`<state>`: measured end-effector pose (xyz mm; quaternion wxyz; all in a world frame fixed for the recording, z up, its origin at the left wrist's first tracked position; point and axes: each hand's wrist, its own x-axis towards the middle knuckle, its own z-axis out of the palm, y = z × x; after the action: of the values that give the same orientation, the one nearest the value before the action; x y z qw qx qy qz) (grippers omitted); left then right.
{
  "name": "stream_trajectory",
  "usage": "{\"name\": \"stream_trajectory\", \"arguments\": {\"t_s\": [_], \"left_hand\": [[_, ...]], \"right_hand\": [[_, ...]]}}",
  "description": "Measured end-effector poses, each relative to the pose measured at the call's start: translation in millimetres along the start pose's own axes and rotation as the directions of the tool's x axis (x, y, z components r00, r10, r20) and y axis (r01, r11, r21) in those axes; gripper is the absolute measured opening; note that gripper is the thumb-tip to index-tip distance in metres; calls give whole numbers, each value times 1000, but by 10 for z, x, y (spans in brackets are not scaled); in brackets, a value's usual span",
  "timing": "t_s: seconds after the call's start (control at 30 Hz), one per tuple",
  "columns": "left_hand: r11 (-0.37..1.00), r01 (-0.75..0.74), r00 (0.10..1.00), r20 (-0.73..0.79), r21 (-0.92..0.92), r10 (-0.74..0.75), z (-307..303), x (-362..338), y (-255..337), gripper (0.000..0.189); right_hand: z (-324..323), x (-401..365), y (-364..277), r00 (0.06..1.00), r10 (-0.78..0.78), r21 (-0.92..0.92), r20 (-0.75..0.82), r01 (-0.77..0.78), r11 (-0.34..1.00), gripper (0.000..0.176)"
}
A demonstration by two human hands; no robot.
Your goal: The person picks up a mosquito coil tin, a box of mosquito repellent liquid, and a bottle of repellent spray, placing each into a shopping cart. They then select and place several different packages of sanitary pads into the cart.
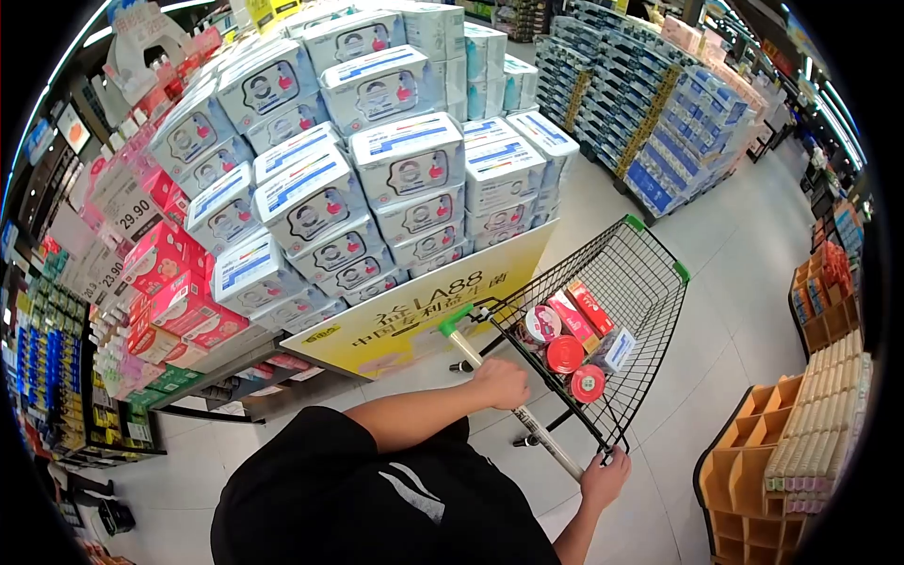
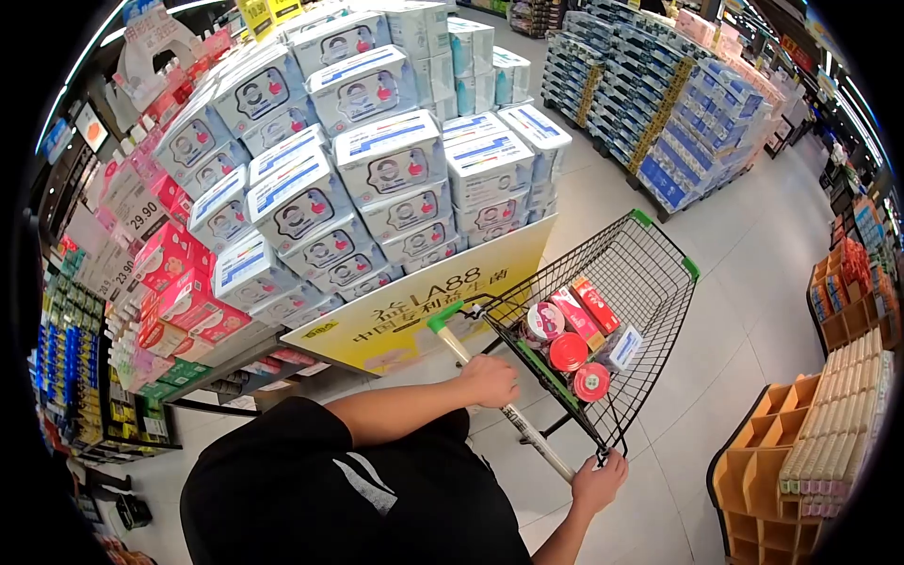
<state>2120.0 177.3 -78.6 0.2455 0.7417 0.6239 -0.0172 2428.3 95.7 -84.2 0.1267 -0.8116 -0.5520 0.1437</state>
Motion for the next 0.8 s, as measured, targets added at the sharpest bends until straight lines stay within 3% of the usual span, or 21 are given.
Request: {"name": "stream_trajectory", "arguments": {"t_s": [0.2,0.27,0.4,0.47,0.5,0.53,0.6,0.67,0.7,0.73,0.8], "left_hand": [[998,14,989,148,-62,-4,-71,490,308,46],[998,-45,960,273,-33,53,-139,710,409,47],[986,-105,929,341,-127,143,-380,1102,449,39],[965,-251,962,-87,76,257,-285,1322,312,29],[973,-231,938,-265,5,224,-269,1429,272,20],[972,-234,934,-277,7,227,-264,1556,240,20],[973,-198,975,-122,-115,184,-313,1834,155,25],[982,-22,977,206,-188,61,-292,2022,161,33],[972,102,920,391,-210,-12,-276,2200,159,42],[969,113,922,387,-219,-20,-210,2293,208,42],[962,45,983,181,-270,5,-164,2391,364,46]], "right_hand": [[-50,708,293,999,-47,14,-28,47,999,36],[-93,999,368,994,-110,-13,-19,110,994,36],[-247,1572,405,990,-140,-40,7,140,989,36],[-246,1872,525,973,-232,-29,-2,232,972,35],[-244,2039,582,964,-267,-34,-8,266,963,37],[-274,2210,662,962,-273,-35,-20,272,962,37],[-263,2577,767,925,-379,-29,-20,379,925,38],[-288,2970,781,909,-416,-30,-40,415,910,40],[-343,3140,789,910,-413,-22,-12,413,910,39],[-382,3299,802,911,-411,-12,23,411,911,39],[-415,3630,841,899,-438,-20,31,439,898,39]]}}
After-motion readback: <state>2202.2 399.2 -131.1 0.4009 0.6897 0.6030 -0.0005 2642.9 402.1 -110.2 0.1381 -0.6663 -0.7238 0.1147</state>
